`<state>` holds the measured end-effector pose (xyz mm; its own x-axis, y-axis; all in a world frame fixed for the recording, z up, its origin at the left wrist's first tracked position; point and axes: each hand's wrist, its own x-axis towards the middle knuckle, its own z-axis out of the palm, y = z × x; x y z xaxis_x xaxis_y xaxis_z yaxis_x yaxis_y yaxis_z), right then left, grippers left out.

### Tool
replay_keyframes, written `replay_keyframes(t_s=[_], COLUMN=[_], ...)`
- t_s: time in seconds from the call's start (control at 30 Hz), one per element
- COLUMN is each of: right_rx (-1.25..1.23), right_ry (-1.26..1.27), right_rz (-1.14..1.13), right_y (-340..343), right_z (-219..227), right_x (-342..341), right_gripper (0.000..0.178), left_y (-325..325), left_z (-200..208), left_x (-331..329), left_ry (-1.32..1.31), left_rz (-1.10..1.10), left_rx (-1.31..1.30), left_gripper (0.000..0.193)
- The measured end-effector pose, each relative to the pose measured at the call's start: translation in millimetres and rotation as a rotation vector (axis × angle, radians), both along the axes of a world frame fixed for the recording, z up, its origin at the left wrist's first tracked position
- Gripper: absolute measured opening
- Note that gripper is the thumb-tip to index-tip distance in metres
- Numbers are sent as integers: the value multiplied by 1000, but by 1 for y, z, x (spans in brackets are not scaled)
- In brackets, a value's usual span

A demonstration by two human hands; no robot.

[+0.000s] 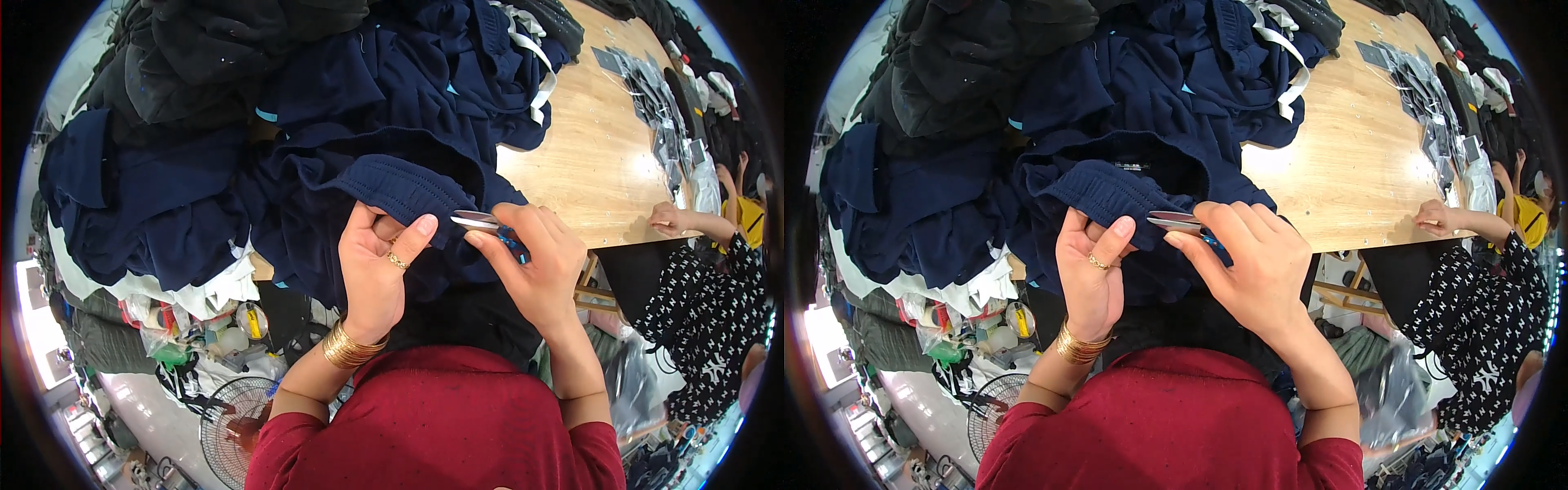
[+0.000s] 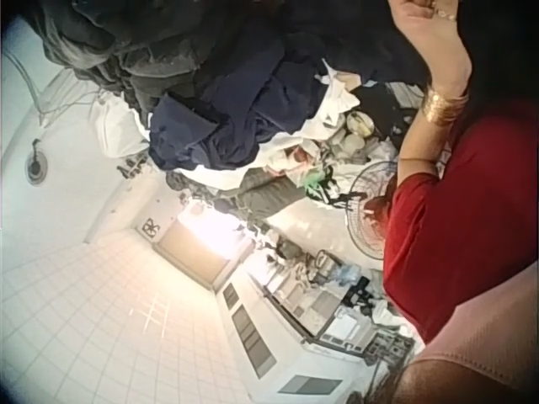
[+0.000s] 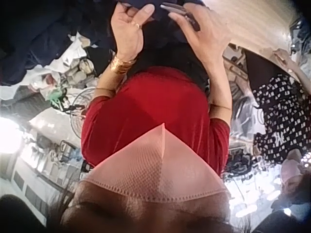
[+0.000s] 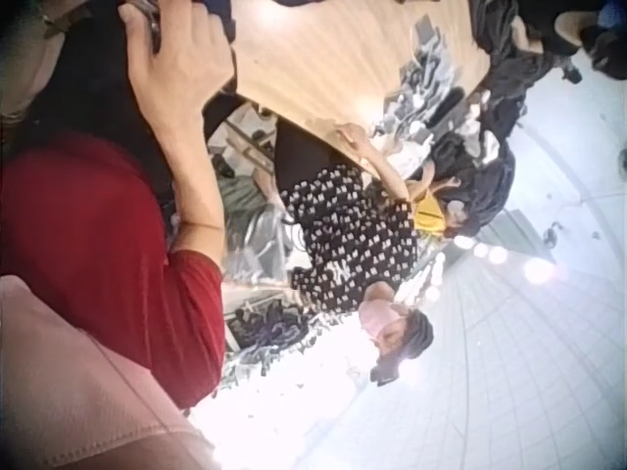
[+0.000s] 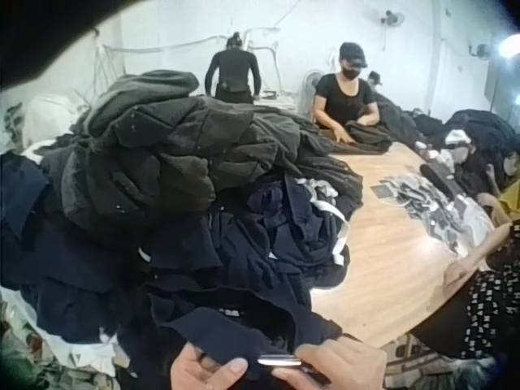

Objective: The recorder is using thread snips to trim excess threads and inspect dark blue garments at a textile manufacturing workbench.

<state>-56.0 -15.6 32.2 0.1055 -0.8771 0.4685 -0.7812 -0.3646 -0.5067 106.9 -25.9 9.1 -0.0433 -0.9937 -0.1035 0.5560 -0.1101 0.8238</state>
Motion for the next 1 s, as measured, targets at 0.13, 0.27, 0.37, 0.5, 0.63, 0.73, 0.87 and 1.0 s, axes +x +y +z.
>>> replay_keyframes(t_s=[0.13,0.27,0.37,0.5,0.63,0.73,0.87,1.0], right_rx=[0,2,-18,202,210,-25,50,142], right_ry=[-20,-27,-15,-199,-445,-305,-714,-755], right_rz=[-13,-24,-22,-142,20,142,-29,-194], right_y=[-2,-2,-2,-4,-2,-14,-17,-27], right_z=[-1,-2,-4,0,0,-16,-24,-26], right_x=[2,3,3,5,-1,11,1,-34], right_gripper=[24,23,23,27,50,22,8,9], left_y=[0,1,2,2,2,2,2,2], left_z=[-1,-3,-6,-5,-3,-7,-8,-11], left_x=[-4,-6,-5,-2,2,2,2,6], left_ry=[5,-2,-11,-2,85,99,103,105], left_rz=[9,18,21,31,-60,-106,-104,-131], left_rx=[8,-25,-57,-20,64,79,115,81], left_gripper=[33,35,38,35,28,28,30,34])
